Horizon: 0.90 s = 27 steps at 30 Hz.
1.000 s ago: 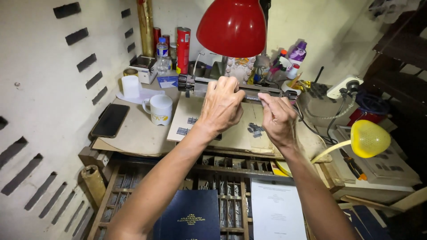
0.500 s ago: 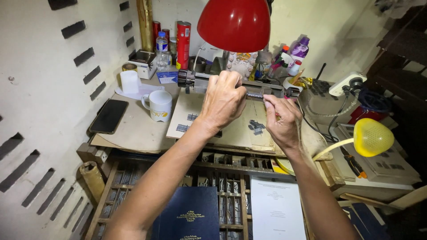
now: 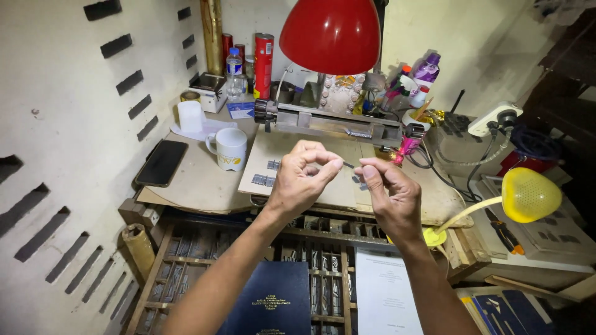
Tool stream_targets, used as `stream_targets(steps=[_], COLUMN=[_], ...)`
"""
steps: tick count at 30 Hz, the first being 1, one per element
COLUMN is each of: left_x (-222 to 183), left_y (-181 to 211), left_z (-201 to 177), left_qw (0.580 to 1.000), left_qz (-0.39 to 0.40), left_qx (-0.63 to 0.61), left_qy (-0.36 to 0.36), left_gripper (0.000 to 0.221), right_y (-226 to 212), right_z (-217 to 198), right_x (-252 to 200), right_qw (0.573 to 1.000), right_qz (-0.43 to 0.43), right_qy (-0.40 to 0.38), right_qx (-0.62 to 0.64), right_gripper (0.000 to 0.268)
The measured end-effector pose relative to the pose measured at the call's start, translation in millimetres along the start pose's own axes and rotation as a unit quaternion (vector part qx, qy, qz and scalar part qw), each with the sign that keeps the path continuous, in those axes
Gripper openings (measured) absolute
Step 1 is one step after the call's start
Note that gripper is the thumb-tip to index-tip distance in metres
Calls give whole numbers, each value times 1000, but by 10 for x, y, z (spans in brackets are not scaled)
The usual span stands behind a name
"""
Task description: Manually arranging metal type blocks in a stamping press to prepare for book cover imprinting.
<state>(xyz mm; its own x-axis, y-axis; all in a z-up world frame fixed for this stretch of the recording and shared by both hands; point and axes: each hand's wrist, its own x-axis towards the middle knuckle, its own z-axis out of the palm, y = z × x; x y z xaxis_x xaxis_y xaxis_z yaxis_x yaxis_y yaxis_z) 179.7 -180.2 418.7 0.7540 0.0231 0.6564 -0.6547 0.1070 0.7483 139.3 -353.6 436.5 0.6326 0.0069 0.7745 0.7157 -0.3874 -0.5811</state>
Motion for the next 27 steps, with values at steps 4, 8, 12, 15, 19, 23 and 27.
stream_targets(steps=[4, 8, 12, 15, 19, 23, 27], left_x=[-65, -165, -207, -250, -153, 173, 567], left_y=[-20, 51, 137, 158, 131, 279, -71], left_z=[3, -16, -131, -149, -106, -104, 19], left_qw=[1000, 999, 990, 980, 973, 916, 859], left_qz=[-19, -4, -3, 9, 54, 204, 231], left_qx=[-13, 28, 111, 156, 202, 345, 448], left_qy=[-9, -34, -92, -122, -95, 29, 95], left_gripper=[13, 12, 7, 8, 12, 11, 11], right_y=[-2, 200, 408, 360, 543, 904, 1298], right_z=[27, 88, 157, 181, 162, 124, 148], right_x=[-48, -162, -359, -423, -413, -385, -498], right_qw=[1000, 996, 986, 986, 994, 997, 987], right_qz=[9, 63, 110, 107, 71, -9, -27], right_qy=[-22, -48, -73, -65, -42, 38, 80], right_qx=[-4, 41, 99, 107, 66, -69, -140], right_gripper=[15, 13, 15, 16, 13, 14, 14])
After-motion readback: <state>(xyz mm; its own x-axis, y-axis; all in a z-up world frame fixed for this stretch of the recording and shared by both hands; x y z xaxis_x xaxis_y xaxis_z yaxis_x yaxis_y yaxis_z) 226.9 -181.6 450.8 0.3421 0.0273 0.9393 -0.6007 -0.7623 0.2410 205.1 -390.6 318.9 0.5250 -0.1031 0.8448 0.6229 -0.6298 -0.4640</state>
